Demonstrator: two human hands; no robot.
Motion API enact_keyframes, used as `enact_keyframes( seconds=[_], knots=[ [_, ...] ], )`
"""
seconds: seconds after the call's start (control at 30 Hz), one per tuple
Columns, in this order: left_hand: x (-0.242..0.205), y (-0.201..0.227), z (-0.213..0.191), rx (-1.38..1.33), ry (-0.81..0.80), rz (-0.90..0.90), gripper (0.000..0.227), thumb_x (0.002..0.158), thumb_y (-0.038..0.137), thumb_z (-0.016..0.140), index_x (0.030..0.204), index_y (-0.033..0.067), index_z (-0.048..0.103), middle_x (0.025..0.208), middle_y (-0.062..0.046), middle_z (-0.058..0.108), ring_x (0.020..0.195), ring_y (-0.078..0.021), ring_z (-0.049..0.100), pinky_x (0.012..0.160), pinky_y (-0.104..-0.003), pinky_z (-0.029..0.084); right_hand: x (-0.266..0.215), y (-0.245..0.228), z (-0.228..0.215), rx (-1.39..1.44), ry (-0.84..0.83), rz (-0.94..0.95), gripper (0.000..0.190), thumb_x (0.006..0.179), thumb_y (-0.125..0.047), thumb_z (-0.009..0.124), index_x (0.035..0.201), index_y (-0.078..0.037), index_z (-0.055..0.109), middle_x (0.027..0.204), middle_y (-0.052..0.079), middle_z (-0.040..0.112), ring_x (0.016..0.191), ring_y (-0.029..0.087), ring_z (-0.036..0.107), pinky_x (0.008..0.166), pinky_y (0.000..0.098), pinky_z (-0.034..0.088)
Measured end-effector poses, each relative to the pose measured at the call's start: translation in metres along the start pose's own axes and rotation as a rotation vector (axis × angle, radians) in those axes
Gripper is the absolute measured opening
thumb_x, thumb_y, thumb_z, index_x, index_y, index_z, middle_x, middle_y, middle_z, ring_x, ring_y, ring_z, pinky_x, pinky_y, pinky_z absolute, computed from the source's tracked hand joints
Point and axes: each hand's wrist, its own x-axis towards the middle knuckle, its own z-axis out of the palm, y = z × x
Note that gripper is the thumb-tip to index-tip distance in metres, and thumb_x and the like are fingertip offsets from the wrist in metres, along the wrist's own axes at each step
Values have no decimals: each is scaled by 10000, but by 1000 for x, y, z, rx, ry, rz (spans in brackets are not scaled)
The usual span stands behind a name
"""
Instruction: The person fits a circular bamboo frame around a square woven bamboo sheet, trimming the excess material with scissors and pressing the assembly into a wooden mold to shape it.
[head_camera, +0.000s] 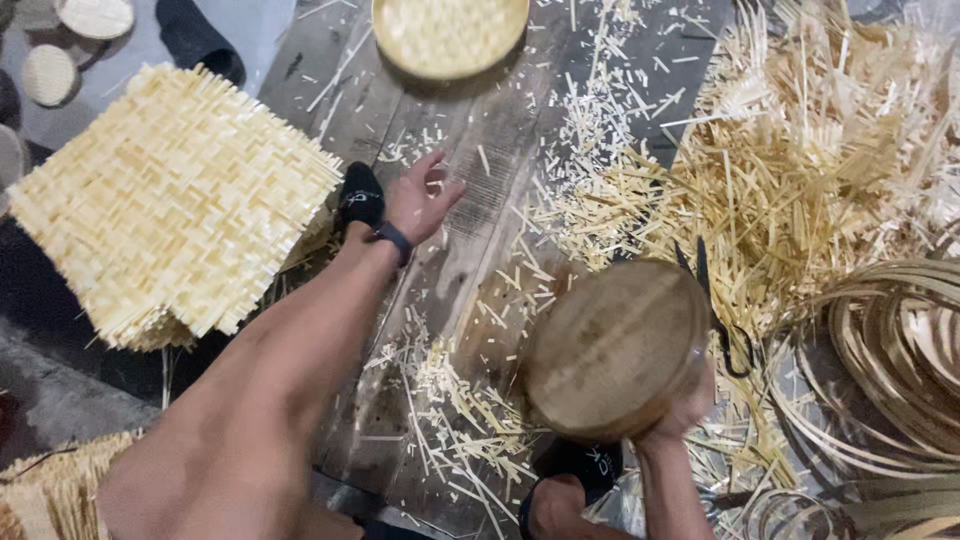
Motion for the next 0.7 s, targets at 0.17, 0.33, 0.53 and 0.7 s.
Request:
enact_keyframes(
  seconds=[0.17,0.33,0.53,0.7],
  knots=[
    [-50,-49,-137,905,78,125,787,775,457,791,1333,-30,526,1315,-292,610,1240,-454,569,1031,-547,442,22,79,7,297,-21,296,709,967,-581,280,1522,-161,415,1479,130,503,1333,327,528,1050,495,510],
    [-82,-157,-209,1192,195,160,955,562,616,727,1187,-96,608,1120,-350,649,1028,-511,647,881,-568,506,11,69,-5,199,-46,430,707,999,-557,293,1550,-124,382,1563,129,440,1392,324,471,1160,494,387],
    [-125,-103,-241,832,241,-11,181,1059,174,543,954,56,630,845,-248,679,778,-445,656,717,-563,513,-24,74,-43,30,-31,288,613,1055,-449,305,1519,-55,374,1570,150,425,1482,330,359,1223,471,296],
    [-141,42,-241,855,447,648,113,933,76,619,1014,-2,604,926,-207,668,851,-374,666,682,-455,540,-38,122,-62,-540,-68,963,594,1027,-539,308,1341,-76,509,1055,263,651,795,379,647,678,488,514]
  ],
)
